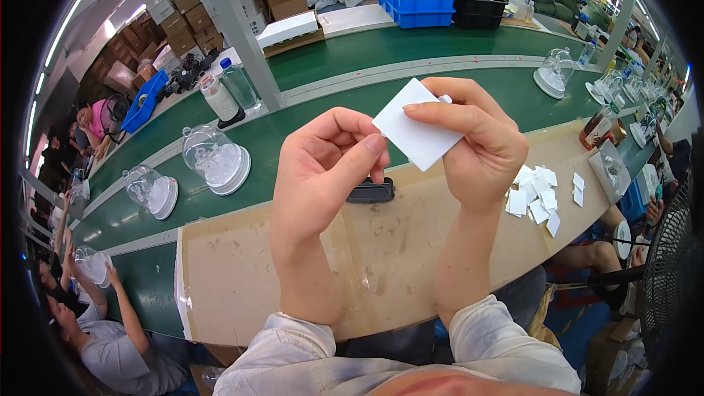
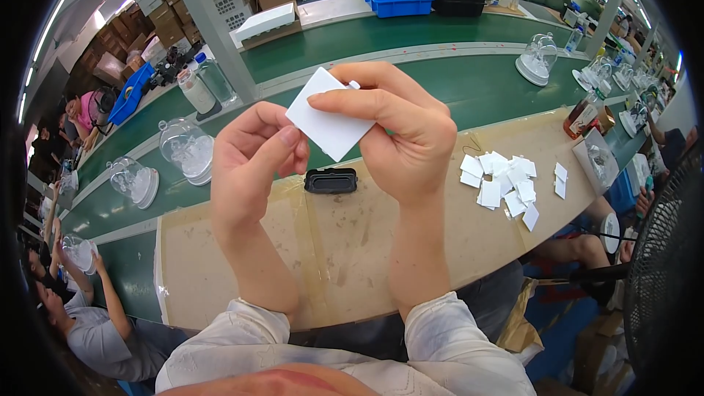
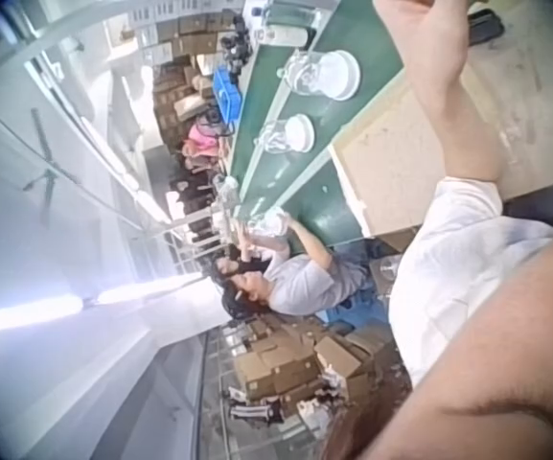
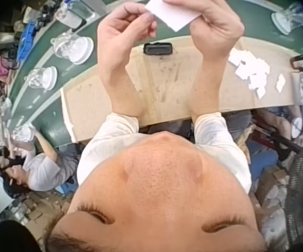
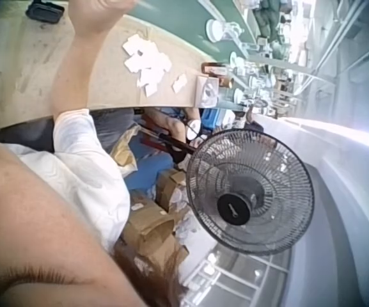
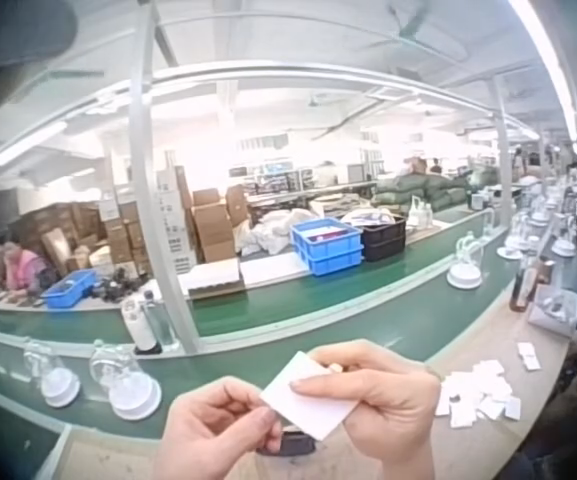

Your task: Assembling battery-powered decorative lights and checking the battery compartments on an assembly line.

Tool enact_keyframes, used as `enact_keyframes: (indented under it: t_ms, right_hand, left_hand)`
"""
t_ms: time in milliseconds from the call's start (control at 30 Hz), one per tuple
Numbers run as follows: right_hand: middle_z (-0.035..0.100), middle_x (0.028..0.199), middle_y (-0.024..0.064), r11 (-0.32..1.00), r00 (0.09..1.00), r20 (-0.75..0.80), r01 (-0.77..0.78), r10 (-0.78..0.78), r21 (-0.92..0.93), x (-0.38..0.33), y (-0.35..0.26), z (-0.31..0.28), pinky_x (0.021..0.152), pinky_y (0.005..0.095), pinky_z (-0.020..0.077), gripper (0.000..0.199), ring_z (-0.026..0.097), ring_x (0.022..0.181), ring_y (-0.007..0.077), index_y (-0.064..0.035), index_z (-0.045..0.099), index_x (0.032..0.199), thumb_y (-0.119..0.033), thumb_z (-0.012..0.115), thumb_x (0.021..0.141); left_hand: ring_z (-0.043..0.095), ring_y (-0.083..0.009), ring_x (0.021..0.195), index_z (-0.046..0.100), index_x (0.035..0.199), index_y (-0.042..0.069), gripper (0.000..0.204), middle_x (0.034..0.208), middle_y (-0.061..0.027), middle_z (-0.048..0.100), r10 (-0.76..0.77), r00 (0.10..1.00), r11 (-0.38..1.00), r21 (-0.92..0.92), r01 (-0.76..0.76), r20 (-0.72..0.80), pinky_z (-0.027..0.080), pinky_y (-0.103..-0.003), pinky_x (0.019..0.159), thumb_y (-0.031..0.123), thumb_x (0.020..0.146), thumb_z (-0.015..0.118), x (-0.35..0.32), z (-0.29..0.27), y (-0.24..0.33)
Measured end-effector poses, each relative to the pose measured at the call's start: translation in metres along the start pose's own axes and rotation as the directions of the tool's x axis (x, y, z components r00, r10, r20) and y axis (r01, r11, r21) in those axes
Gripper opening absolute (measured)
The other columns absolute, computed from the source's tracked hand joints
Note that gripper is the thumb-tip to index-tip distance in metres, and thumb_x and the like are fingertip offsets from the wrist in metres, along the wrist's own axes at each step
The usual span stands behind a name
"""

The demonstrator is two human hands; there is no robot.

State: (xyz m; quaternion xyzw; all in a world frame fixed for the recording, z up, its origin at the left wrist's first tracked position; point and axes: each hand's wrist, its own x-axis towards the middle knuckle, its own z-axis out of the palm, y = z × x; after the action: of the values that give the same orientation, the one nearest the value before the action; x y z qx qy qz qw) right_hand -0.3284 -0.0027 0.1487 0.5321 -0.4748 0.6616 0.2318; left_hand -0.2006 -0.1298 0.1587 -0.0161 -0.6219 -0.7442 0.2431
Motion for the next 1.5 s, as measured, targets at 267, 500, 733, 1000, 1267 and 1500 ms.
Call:
enact_keyframes:
  t_ms: [267, 500, 733, 1000, 1267, 1500]
  right_hand:
    - [0.069, 0.096, 0.0153, 1.000, 1.000, 0.003, -0.012, 0.012, 0.020, -0.001, 0.001, -0.002, 0.067, 0.0240, 0.0510, 0.030, 0.064, 0.081, 0.0166, -0.0001, 0.075, 0.087, 0.018, 0.059, 0.068]
    - [0.069, 0.097, 0.0152, 0.995, 0.999, -0.011, -0.035, 0.036, 0.098, -0.002, 0.002, -0.001, 0.068, 0.0240, 0.0516, 0.029, 0.065, 0.082, 0.0164, 0.0002, 0.074, 0.087, 0.019, 0.059, 0.069]
    - [0.069, 0.097, 0.0154, 0.988, 0.996, -0.026, -0.084, 0.089, 0.129, -0.002, 0.000, 0.000, 0.069, 0.0241, 0.0513, 0.029, 0.064, 0.083, 0.0167, 0.0002, 0.074, 0.086, 0.019, 0.058, 0.069]
    - [0.068, 0.096, 0.0154, 0.999, 0.999, -0.041, -0.017, 0.019, 0.048, 0.001, -0.005, 0.006, 0.065, 0.0236, 0.0482, 0.033, 0.063, 0.080, 0.0167, -0.0002, 0.074, 0.082, 0.019, 0.055, 0.064]
    - [0.068, 0.096, 0.0152, 0.999, 1.000, -0.015, 0.002, -0.001, 0.045, -0.001, -0.002, 0.008, 0.066, 0.0239, 0.0486, 0.031, 0.063, 0.081, 0.0172, -0.0003, 0.074, 0.080, 0.019, 0.056, 0.064]
    - [0.069, 0.094, 0.0129, 0.978, 0.986, -0.084, -0.127, 0.142, 0.165, -0.002, 0.002, 0.004, 0.069, 0.0237, 0.0503, 0.041, 0.063, 0.080, 0.0159, -0.0006, 0.074, 0.082, 0.022, 0.047, 0.062]
  left_hand:
    - [0.058, -0.0090, 0.067, 0.061, 0.094, -0.002, 0.008, 0.079, -0.0059, 0.064, -0.002, 1.000, 1.000, -0.026, 0.002, 0.002, 0.047, -0.022, 0.061, 0.004, 0.089, 0.064, 0.000, 0.001, -0.001]
    - [0.057, -0.0091, 0.066, 0.060, 0.093, -0.002, 0.007, 0.078, -0.0063, 0.064, 0.033, 0.999, 0.999, -0.039, -0.032, 0.018, 0.047, -0.022, 0.061, 0.003, 0.089, 0.063, 0.001, 0.001, -0.004]
    - [0.057, -0.0098, 0.066, 0.060, 0.091, -0.003, 0.006, 0.077, -0.0067, 0.063, 0.051, 0.999, 0.997, -0.055, -0.052, -0.014, 0.047, -0.023, 0.060, 0.002, 0.089, 0.061, 0.001, 0.005, -0.005]
    - [0.057, -0.0100, 0.065, 0.059, 0.089, -0.003, 0.007, 0.075, -0.0063, 0.062, 0.047, 0.997, 0.998, -0.028, -0.049, -0.069, 0.047, -0.024, 0.060, 0.004, 0.088, 0.061, 0.005, 0.005, -0.007]
    - [0.057, -0.0091, 0.065, 0.059, 0.089, -0.003, 0.005, 0.076, -0.0056, 0.063, 0.093, 0.986, 0.995, -0.007, -0.095, -0.140, 0.047, -0.023, 0.059, 0.002, 0.088, 0.060, 0.008, 0.009, -0.015]
    - [0.058, -0.0091, 0.067, 0.061, 0.092, -0.004, 0.006, 0.078, -0.0048, 0.062, 0.127, 0.988, 0.991, -0.021, -0.129, -0.091, 0.048, -0.023, 0.061, 0.001, 0.089, 0.061, 0.007, 0.011, -0.014]
